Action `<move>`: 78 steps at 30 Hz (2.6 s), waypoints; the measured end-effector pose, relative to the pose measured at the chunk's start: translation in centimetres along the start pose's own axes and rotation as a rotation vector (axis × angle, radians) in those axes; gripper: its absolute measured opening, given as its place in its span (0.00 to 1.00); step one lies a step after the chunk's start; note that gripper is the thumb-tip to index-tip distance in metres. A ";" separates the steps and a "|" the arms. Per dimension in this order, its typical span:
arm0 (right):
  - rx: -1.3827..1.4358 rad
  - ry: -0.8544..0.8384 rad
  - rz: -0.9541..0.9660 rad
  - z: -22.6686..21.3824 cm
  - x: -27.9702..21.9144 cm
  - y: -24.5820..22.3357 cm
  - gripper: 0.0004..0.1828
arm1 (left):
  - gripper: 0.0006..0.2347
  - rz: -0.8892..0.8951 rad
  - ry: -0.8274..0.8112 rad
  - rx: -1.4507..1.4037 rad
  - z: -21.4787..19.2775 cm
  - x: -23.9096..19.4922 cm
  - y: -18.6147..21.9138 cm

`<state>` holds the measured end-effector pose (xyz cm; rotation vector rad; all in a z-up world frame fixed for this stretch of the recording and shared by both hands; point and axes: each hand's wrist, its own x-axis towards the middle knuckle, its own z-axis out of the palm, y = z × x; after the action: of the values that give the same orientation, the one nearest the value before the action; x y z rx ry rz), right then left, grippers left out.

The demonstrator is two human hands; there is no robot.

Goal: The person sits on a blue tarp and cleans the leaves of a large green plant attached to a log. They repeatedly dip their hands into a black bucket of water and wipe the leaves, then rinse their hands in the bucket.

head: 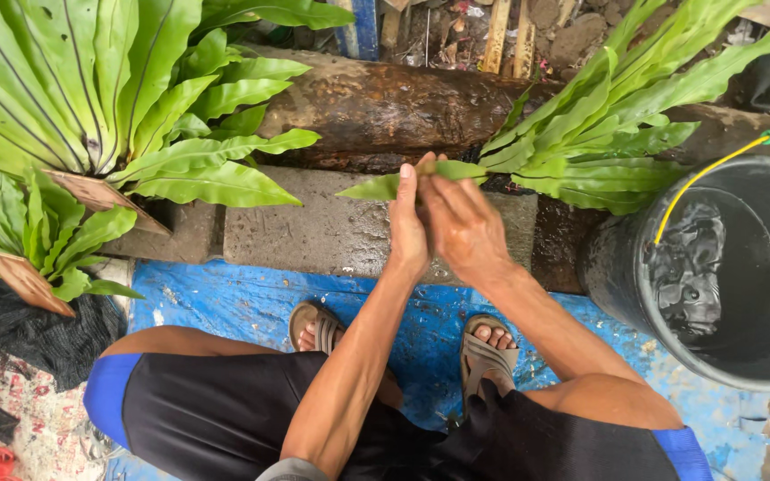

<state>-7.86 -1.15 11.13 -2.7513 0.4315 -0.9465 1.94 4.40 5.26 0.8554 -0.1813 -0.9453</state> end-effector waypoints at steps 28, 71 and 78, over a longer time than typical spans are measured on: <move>-0.013 0.001 -0.052 -1.3 4.8 -1.5 0.21 | 0.34 0.257 -0.183 -0.104 0.6 -0.1 2.9; 0.093 0.209 -0.200 -9.3 13.6 -0.7 0.14 | 0.45 0.490 -0.173 0.196 4.5 -2.6 8.1; 0.150 0.090 0.032 -13.3 2.7 -1.1 0.09 | 0.34 0.319 -0.042 -0.262 0.3 0.3 9.8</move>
<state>-13.89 -2.23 23.34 -2.5677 0.4010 -1.0532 8.22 6.93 12.41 0.5451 -0.2179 -0.6701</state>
